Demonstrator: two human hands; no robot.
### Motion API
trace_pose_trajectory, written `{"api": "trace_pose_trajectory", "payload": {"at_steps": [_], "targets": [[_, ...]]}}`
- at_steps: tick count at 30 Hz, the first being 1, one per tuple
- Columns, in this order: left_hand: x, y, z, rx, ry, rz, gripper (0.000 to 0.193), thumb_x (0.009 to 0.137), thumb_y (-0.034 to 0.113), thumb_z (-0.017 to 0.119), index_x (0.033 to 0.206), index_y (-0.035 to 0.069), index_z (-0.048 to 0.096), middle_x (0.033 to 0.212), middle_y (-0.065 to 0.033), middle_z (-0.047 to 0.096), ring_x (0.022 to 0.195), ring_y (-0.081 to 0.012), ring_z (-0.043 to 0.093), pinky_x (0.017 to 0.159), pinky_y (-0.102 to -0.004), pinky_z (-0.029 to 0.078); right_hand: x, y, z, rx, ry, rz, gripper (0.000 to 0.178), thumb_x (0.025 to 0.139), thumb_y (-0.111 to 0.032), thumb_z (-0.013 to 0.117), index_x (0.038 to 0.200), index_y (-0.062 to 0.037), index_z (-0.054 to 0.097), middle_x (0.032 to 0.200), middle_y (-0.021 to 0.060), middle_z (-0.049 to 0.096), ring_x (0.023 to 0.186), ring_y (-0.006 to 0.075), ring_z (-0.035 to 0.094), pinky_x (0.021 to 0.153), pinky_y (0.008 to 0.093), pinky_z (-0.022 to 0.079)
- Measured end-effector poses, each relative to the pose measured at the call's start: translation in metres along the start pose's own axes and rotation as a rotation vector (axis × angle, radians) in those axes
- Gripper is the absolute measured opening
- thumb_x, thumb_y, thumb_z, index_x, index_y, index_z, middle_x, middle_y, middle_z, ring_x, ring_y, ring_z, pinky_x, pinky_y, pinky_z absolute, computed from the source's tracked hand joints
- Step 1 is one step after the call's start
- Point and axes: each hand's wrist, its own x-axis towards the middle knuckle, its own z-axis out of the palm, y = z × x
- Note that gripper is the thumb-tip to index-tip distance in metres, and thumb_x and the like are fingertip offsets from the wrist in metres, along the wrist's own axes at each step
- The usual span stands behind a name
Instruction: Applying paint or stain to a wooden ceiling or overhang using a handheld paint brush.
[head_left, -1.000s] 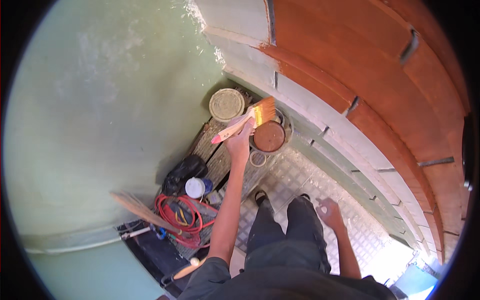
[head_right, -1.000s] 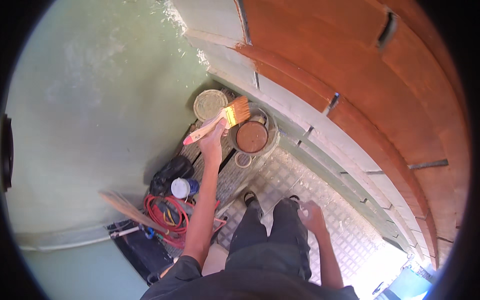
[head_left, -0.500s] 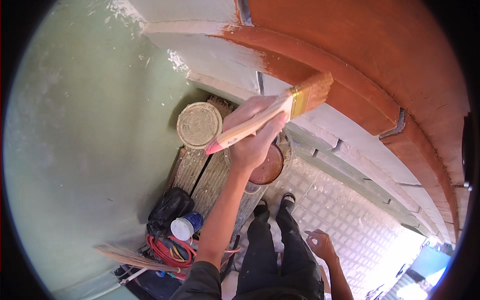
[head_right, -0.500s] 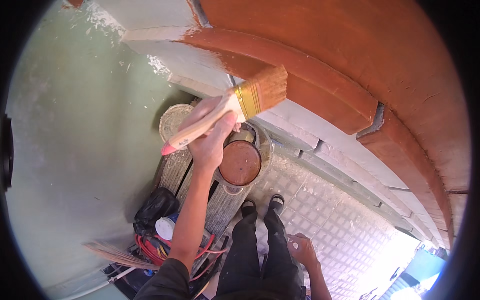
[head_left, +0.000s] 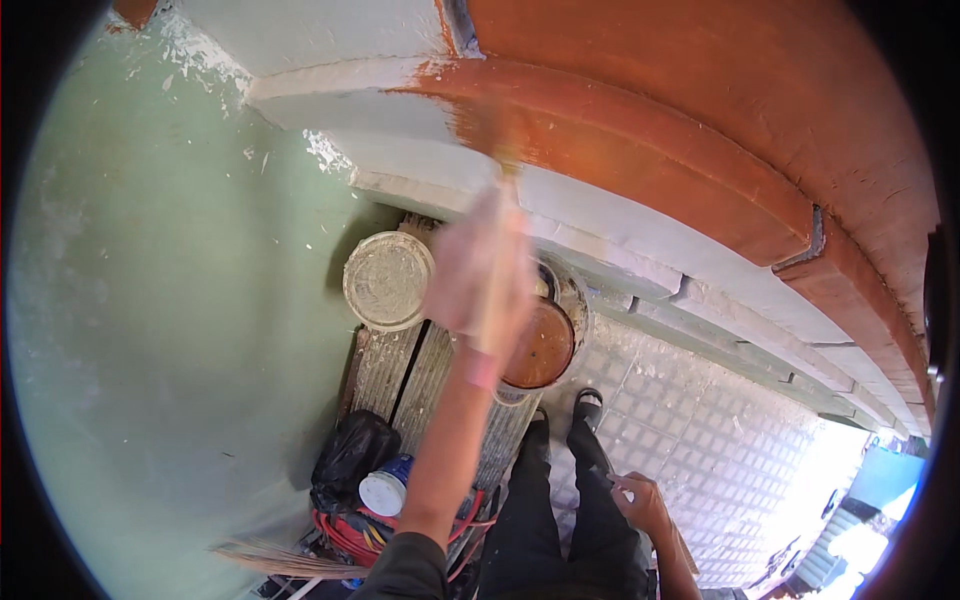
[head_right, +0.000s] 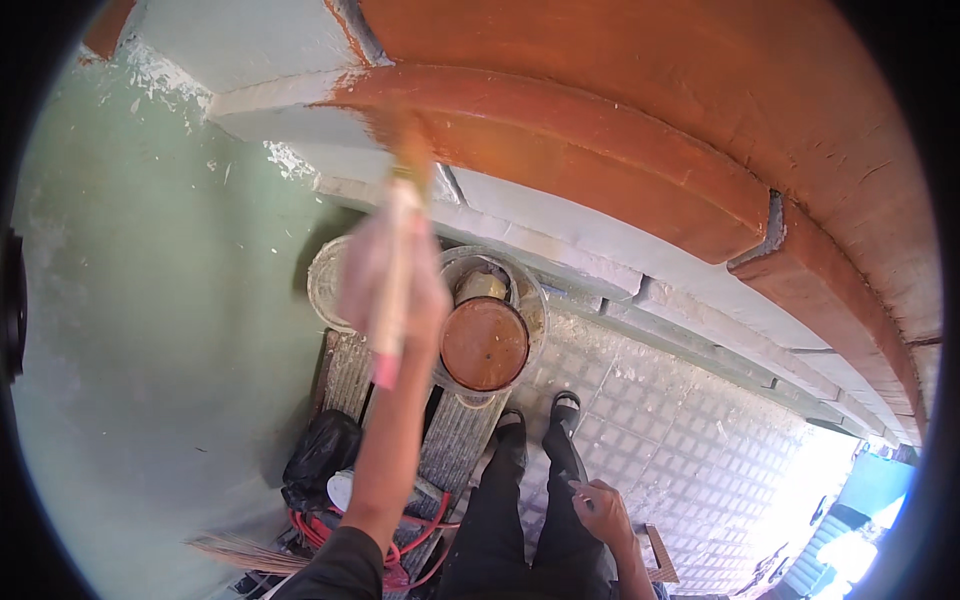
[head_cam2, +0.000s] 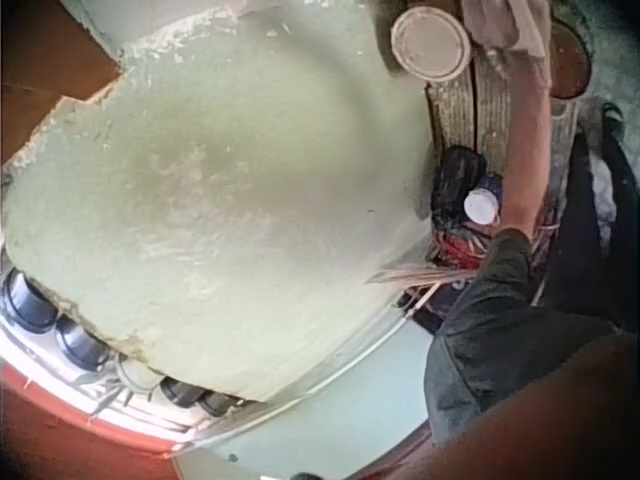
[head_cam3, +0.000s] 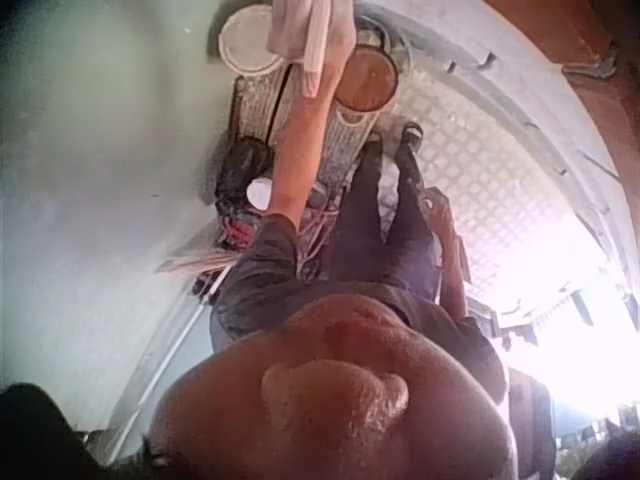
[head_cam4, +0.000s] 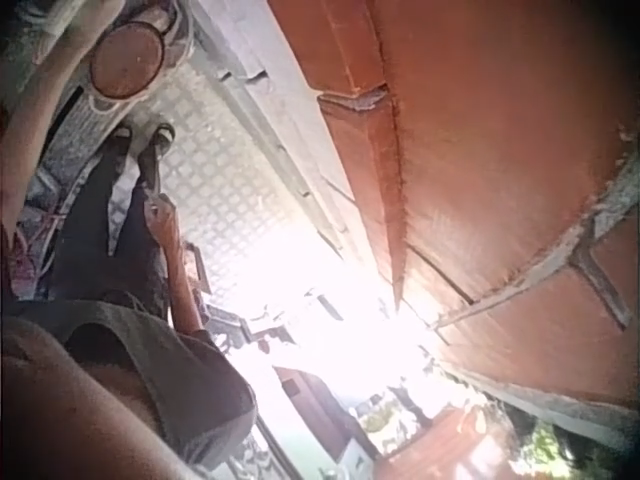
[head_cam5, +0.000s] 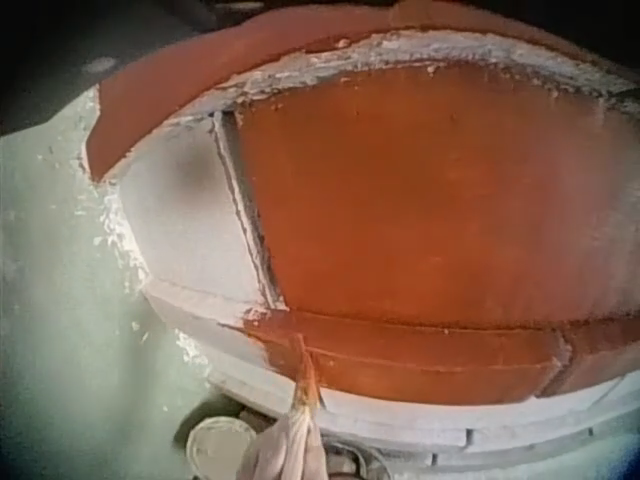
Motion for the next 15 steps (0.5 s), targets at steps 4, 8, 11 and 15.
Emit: {"api": "trace_pose_trajectory", "payload": {"at_steps": [4,8,11,15], "targets": [[-0.063,0.041,0.033,-0.133,0.237,0.230,0.026,0.077,0.005,0.079,0.101,-0.003,0.072,0.098,-0.0147,0.075,0.080,-0.0246,0.074,0.069,-0.0335,0.059,-0.001,-0.006,0.005,0.012,0.005,0.031,0.028,0.085,-0.007,0.066,0.112,-0.0023,0.075,0.087,0.0167,0.071,0.080,0.0311,0.071,0.075,0.0387,0.056],[-0.026,0.066,0.004,-0.335,-0.413,-0.177,0.018,0.085,0.021,0.073,0.097,0.009,0.070,0.074,-0.0079,0.066,0.063,-0.0263,0.066,0.056,-0.0428,0.052,-0.004,-0.006,0.000,-0.013,0.069,0.066,0.027,0.085,-0.007,0.066,0.110,-0.0014,0.075,0.088,0.0172,0.071,0.081,0.0323,0.071,0.078,0.0395,0.056],[0.002,0.010,0.007,-0.220,-0.074,-0.182,0.016,0.088,0.011,0.072,0.101,0.001,0.071,0.073,-0.0122,0.066,0.065,-0.0262,0.066,0.057,-0.0376,0.051,-0.004,0.002,0.004,-0.021,0.082,0.048,0.026,0.085,-0.007,0.066,0.109,-0.0007,0.075,0.089,0.0179,0.071,0.082,0.0331,0.071,0.079,0.0398,0.056],[0.004,-0.067,-0.020,-0.038,0.250,-0.450,0.012,0.093,0.004,0.068,0.100,-0.006,0.072,0.082,-0.0140,0.070,0.062,-0.0195,0.066,0.056,-0.0329,0.054,-0.004,-0.013,0.006,-0.014,0.096,0.055,0.024,0.085,-0.006,0.067,0.107,-0.0004,0.076,0.089,0.0188,0.072,0.082,0.0335,0.071,0.077,0.0393,0.056]]}}
